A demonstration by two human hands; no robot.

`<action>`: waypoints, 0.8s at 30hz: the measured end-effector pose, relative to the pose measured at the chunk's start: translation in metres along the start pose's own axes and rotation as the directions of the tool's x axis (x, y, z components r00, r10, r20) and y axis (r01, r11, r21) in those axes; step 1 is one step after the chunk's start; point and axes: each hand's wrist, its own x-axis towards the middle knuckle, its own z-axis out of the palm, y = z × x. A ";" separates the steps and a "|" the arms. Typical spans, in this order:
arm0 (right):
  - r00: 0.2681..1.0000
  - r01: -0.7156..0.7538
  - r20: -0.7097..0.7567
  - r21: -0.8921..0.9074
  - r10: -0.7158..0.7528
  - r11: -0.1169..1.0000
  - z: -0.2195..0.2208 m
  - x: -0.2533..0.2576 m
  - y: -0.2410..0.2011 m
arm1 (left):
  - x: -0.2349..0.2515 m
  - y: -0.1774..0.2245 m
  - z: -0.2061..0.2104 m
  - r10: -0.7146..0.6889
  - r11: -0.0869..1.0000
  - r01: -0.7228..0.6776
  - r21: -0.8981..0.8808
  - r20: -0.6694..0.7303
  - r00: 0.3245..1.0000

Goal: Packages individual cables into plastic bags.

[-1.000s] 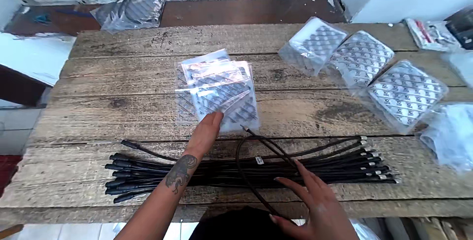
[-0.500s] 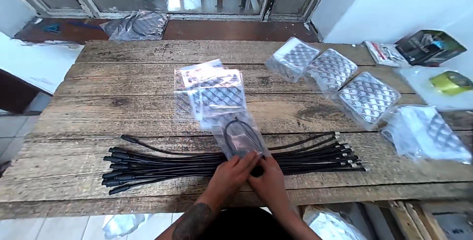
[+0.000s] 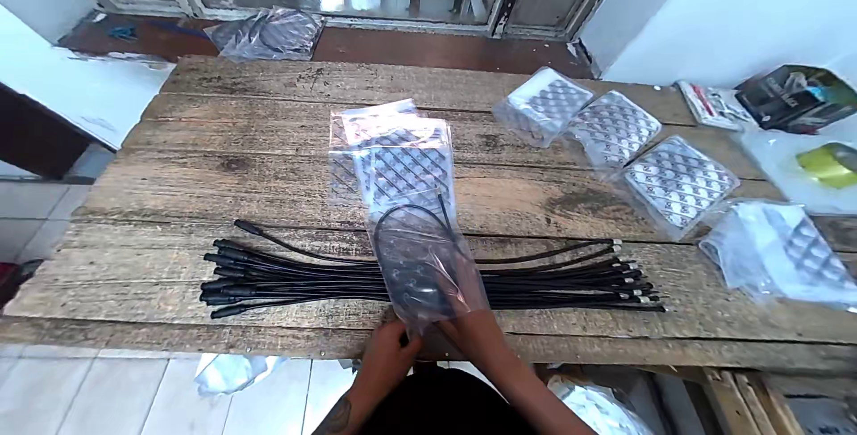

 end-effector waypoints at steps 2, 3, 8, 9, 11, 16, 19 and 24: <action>0.972 0.233 0.049 -0.027 -0.232 0.972 -0.007 -0.023 0.013 | 0.000 -0.011 -0.001 -0.003 0.999 0.001 -0.047 -0.043 0.999; 0.948 0.319 0.044 -0.098 -0.316 0.943 -0.007 -0.029 0.019 | 0.000 -0.014 -0.001 -0.013 0.998 0.011 -0.054 -0.029 0.999; 0.927 0.307 -0.103 -0.342 -0.360 0.888 0.005 -0.014 0.001 | -0.010 -0.020 0.008 0.045 0.994 -0.047 -0.097 -0.021 0.999; 0.940 0.277 -0.115 -0.291 -0.321 0.916 0.007 -0.010 -0.006 | -0.012 -0.024 0.005 0.058 0.993 -0.061 -0.106 -0.031 0.998; 0.959 0.264 -0.047 -0.200 -0.278 0.944 0.009 -0.010 -0.009 | -0.012 -0.040 -0.009 0.082 0.988 -0.075 -0.137 0.049 0.995; 0.881 0.355 -0.276 -0.151 -0.385 0.922 -0.037 -0.045 -0.002 | -0.004 -0.028 -0.032 -0.048 0.760 0.117 -0.639 0.125 0.991; 0.937 -0.097 -0.349 -0.168 0.032 0.981 -0.066 -0.029 0.025 | 0.021 -0.009 -0.011 -0.292 0.643 0.137 -0.754 -0.076 0.953; 0.784 -0.618 0.399 0.445 0.475 0.648 -0.071 0.029 0.032 | 0.005 0.004 -0.034 -0.187 0.737 0.087 -0.671 -0.079 0.979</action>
